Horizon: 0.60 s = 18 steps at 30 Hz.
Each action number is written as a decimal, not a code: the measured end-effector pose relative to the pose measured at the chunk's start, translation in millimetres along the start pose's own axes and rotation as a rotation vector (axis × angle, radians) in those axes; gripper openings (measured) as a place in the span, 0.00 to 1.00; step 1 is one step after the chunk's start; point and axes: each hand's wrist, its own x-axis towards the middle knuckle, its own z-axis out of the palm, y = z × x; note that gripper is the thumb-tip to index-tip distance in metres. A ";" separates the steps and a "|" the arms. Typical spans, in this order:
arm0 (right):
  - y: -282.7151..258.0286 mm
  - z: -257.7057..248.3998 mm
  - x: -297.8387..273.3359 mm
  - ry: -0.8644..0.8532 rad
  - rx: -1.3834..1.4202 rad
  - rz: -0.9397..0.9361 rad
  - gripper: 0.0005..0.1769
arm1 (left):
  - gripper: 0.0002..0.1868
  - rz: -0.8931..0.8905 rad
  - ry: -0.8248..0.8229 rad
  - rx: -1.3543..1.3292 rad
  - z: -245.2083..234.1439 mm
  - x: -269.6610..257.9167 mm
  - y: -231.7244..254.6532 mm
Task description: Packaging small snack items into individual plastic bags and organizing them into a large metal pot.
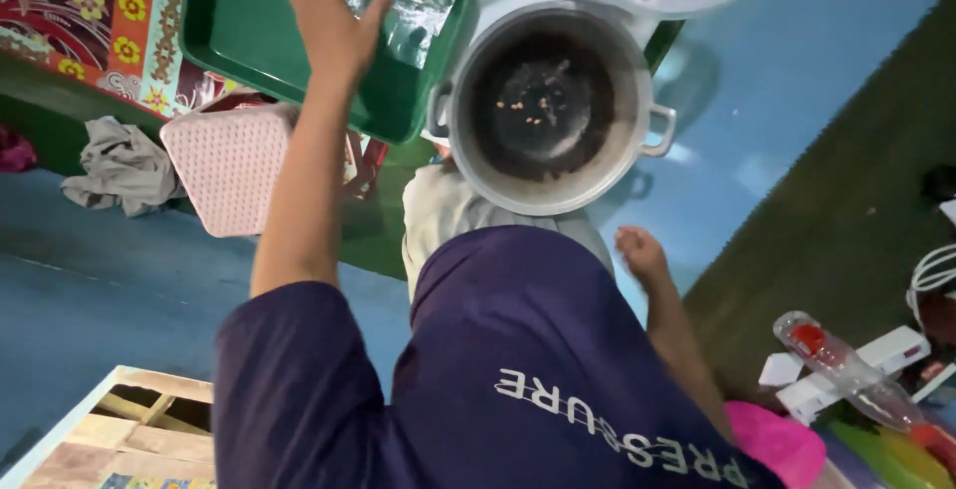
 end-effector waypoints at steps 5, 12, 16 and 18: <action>-88.9 -9.3 -36.2 -0.005 -0.217 -0.127 0.26 | 0.54 -0.095 -0.407 0.442 20.7 -0.1 2.0; -81.0 3.4 -34.9 -0.049 -0.310 -0.192 0.23 | 0.32 0.608 -0.032 0.482 88.7 -7.8 -51.4; -64.0 7.5 -39.2 -0.136 -0.347 -0.160 0.28 | 0.11 0.694 -0.069 0.298 108.2 -11.1 -62.0; -55.8 5.0 -41.1 -0.145 -0.376 -0.068 0.26 | 0.10 0.557 -0.169 0.360 122.6 -5.8 -77.2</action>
